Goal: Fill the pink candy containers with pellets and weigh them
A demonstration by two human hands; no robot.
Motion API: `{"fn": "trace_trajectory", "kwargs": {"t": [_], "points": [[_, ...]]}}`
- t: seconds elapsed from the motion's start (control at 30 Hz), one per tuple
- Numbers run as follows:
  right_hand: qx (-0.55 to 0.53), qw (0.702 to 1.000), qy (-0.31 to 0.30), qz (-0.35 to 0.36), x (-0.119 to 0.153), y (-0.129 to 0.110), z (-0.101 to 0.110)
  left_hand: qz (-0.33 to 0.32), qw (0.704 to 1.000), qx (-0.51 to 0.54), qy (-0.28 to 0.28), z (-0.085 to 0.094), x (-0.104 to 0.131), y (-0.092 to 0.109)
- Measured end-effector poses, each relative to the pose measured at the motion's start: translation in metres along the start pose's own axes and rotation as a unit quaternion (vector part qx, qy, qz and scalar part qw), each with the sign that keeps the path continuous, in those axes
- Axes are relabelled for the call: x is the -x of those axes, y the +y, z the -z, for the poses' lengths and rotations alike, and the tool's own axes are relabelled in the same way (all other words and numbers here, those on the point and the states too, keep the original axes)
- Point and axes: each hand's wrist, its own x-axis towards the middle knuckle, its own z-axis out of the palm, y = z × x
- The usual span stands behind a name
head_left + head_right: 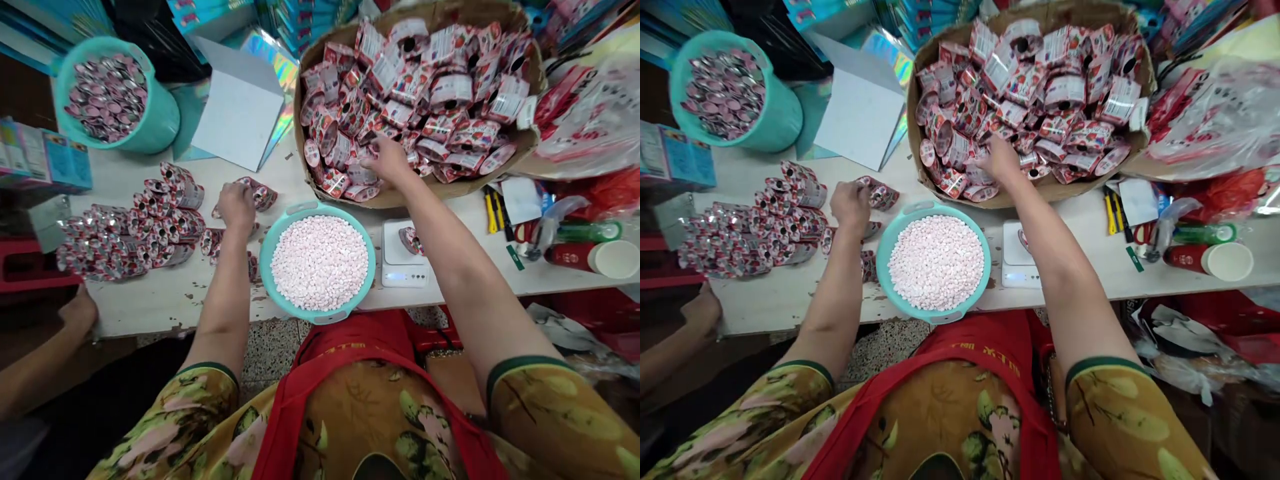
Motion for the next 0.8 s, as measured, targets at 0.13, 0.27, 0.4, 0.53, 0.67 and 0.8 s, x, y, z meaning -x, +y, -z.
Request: {"fn": "trace_trajectory", "kwargs": {"t": [0.13, 0.27, 0.4, 0.53, 0.67, 0.8], "points": [[0.067, 0.993, -0.075, -0.064, -0.019, -0.014, -0.035, -0.178, 0.978, 0.07, -0.086, -0.033, 0.091, 0.039], [0.063, 0.994, -0.06, -0.065, -0.002, -0.011, -0.006, -0.302, 0.919, 0.046, -0.25, -0.061, 0.146, 0.073], [-0.118, 0.991, 0.053, -0.025, 0.054, 0.001, 0.046, -0.282, 0.914, -0.034, -0.29, -0.063, 0.153, 0.081], [-0.31, 0.937, 0.162, -0.007, 0.153, 0.008, 0.061, -0.247, 0.917, -0.071, -0.306, -0.052, 0.157, 0.083], [-0.388, 0.903, 0.163, -0.086, 0.236, -0.001, 0.029, -0.203, 0.933, -0.063, -0.291, -0.052, 0.161, 0.082], [-0.416, 0.889, 0.139, -0.13, 0.266, -0.019, 0.0, -0.171, 0.952, 0.024, -0.251, -0.059, 0.157, 0.074]]}}
